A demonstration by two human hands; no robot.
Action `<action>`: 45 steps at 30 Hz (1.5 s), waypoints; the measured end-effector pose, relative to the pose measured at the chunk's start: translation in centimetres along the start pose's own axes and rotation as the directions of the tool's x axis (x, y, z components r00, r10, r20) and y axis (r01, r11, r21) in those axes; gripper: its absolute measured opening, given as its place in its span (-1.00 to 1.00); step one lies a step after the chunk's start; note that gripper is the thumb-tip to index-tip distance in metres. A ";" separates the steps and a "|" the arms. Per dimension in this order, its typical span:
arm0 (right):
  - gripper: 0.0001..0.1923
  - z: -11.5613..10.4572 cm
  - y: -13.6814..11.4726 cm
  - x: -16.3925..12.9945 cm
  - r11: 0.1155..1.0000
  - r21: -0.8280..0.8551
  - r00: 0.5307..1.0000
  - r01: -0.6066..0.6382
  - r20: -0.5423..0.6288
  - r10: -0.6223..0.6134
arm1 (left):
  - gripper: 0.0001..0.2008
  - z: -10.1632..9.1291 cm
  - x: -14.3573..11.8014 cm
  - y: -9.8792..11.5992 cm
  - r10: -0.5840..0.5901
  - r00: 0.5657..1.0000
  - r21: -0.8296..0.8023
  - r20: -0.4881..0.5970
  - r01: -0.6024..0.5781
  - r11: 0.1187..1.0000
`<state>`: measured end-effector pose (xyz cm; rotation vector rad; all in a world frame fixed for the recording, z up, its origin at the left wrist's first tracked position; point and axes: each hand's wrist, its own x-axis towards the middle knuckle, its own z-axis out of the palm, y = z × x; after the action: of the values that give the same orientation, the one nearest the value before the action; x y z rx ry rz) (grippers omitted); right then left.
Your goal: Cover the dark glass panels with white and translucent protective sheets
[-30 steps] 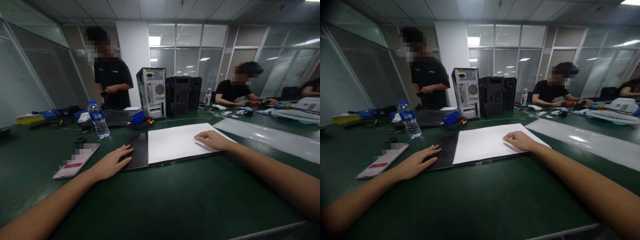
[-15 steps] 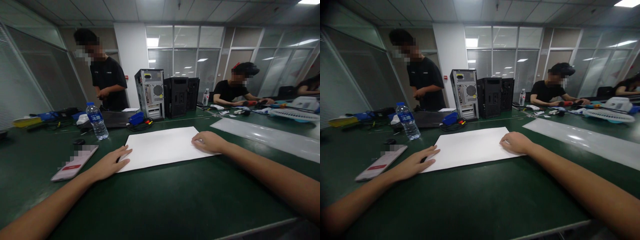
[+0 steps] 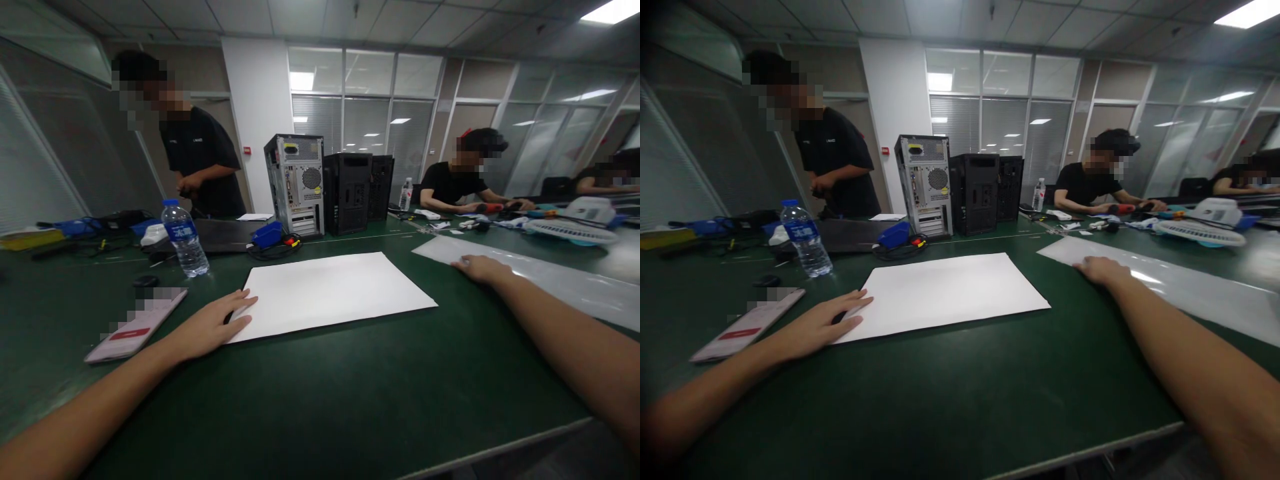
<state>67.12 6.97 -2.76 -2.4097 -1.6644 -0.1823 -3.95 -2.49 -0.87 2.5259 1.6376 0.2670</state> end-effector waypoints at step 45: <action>-0.48 -2.9 -14.3 -8.0 0.653 0.276 0.693 0.705 -0.076 -0.717 | -0.26 -0.1 -0.4 -0.1 -0.016 1.000 -0.027 0.012 0.016 1.000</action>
<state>50.99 3.90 -0.31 -1.4392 -2.3883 0.0014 -4.21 -2.85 -0.77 2.4890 1.6380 0.2698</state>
